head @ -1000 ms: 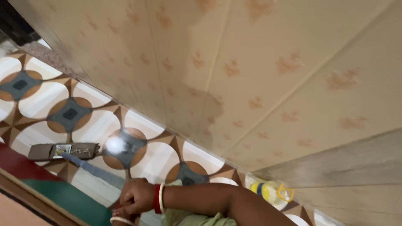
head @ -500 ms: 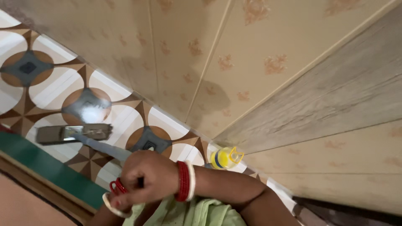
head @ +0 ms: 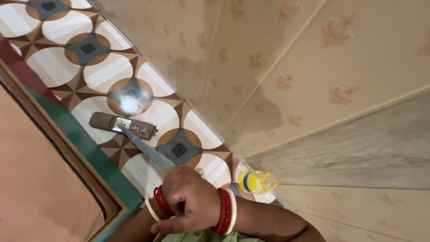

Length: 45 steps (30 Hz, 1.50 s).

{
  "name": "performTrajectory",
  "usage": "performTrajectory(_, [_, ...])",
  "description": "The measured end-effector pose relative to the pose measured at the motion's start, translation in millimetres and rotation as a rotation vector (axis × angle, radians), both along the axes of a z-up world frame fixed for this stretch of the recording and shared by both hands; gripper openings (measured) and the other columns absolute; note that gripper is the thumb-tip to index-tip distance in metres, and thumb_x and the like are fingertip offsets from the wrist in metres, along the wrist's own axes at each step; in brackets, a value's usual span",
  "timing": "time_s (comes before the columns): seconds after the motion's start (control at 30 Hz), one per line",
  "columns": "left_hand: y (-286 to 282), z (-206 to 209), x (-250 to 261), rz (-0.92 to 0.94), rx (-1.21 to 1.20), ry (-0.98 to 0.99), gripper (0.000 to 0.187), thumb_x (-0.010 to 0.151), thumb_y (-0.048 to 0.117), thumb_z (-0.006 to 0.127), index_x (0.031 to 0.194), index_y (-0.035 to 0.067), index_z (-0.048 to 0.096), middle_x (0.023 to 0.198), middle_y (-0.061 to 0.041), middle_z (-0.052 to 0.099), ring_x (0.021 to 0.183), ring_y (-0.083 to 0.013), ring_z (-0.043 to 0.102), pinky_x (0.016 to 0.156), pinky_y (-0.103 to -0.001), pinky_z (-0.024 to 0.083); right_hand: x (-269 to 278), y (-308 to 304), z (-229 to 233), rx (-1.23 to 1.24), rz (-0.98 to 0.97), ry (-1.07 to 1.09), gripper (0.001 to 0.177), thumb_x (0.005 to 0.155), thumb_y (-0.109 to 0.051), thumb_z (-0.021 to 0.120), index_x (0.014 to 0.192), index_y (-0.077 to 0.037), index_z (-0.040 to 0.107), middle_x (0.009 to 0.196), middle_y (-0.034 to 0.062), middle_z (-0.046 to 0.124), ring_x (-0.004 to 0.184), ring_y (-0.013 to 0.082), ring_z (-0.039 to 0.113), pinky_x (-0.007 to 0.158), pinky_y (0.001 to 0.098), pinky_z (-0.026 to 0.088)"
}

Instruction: The person mops a patterned tiled floor using a flat mop, moving it back and forth across the room. They navigate around furniture including a bed and plastic chairs, covering the floor area near the doorway.

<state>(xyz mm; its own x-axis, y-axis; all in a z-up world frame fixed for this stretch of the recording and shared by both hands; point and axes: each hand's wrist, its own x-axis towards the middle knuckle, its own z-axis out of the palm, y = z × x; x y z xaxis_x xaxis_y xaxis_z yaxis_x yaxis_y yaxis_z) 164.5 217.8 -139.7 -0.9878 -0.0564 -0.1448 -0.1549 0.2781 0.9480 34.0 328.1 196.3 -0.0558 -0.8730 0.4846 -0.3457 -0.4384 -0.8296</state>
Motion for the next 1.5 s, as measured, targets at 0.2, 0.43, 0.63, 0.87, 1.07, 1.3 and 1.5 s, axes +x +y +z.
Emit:
performTrajectory(0.2, [-57, -49, -5, 0.221, 0.1, 0.007, 0.018, 0.091, 0.021, 0.061, 0.088, 0.006, 0.07, 0.085, -0.003, 0.074, 0.079, -0.0152, 0.069, 0.068, -0.033, 0.054, 28, -47, -57, 0.062, -0.151, 0.016, 0.044, 0.083, -0.023, 0.086, 0.06, -0.011, 0.05, 0.069, 0.0077, 0.057, 0.071, 0.0246, 0.062, 0.068, 0.0381, 0.045])
performTrajectory(0.43, [-119, -81, -8, 0.391, 0.297, -0.155, 0.018, 0.092, 0.02, 0.06, 0.09, 0.006, 0.071, 0.086, -0.003, 0.075, 0.08, -0.0145, 0.07, 0.068, -0.033, 0.055, 40, -120, -158, 0.141, -0.346, 0.154, 0.033, 0.087, -0.03, 0.084, 0.069, -0.006, 0.07, 0.069, 0.0094, 0.067, 0.064, 0.0242, 0.064, 0.062, 0.0372, 0.051])
performTrajectory(0.63, [-95, -47, -10, 0.289, -0.125, 0.212, 0.015, 0.09, 0.018, 0.064, 0.08, 0.007, 0.068, 0.081, -0.004, 0.072, 0.075, -0.0138, 0.067, 0.064, -0.032, 0.052, 64, -87, -194, 0.457, -0.388, 0.048, 0.044, 0.086, -0.035, 0.084, 0.064, -0.002, 0.068, 0.058, 0.011, 0.064, 0.049, 0.018, 0.06, 0.048, 0.0349, 0.049])
performTrajectory(0.87, [-18, 102, 27, 0.131, -0.095, 0.495, 0.016, 0.087, 0.019, 0.069, 0.074, 0.01, 0.063, 0.076, -0.002, 0.068, 0.071, -0.0136, 0.062, 0.065, -0.032, 0.049, 103, -7, -94, 0.503, -0.301, -0.07, 0.052, 0.089, -0.024, 0.084, 0.055, -0.002, 0.051, 0.046, 0.006, 0.043, 0.044, 0.0084, 0.038, 0.041, 0.0321, 0.031])
performTrajectory(1.07, [33, 202, 73, -0.1, -0.077, 0.693, 0.021, 0.084, 0.02, 0.073, 0.07, 0.012, 0.059, 0.072, -0.001, 0.064, 0.069, -0.0135, 0.058, 0.066, -0.032, 0.047, 146, 44, 8, 0.29, -0.109, -0.032, 0.05, 0.087, -0.013, 0.086, 0.06, -0.006, 0.045, 0.059, 0.007, 0.052, 0.056, 0.0223, 0.053, 0.057, 0.0366, 0.039])
performTrajectory(1.3, [35, 194, 95, -0.187, 0.052, 0.784, 0.029, 0.081, 0.021, 0.078, 0.065, 0.015, 0.054, 0.068, 0.0, 0.06, 0.065, -0.0134, 0.053, 0.067, -0.032, 0.045, 171, 46, -31, 0.061, -0.112, 0.054, 0.044, 0.083, -0.016, 0.088, 0.064, -0.01, 0.048, 0.063, 0.0066, 0.054, 0.07, 0.0286, 0.061, 0.077, 0.0403, 0.048])
performTrajectory(1.5, [18, 100, 88, -0.163, 1.155, 0.655, 0.037, 0.078, 0.022, 0.082, 0.061, 0.018, 0.05, 0.064, 0.001, 0.057, 0.063, -0.0133, 0.049, 0.068, -0.032, 0.042, 175, 12, -101, 0.37, -0.322, 0.06, 0.048, 0.072, -0.024, 0.093, 0.053, -0.011, 0.05, 0.054, 0.0084, 0.056, 0.056, 0.0288, 0.062, 0.056, 0.0394, 0.046])
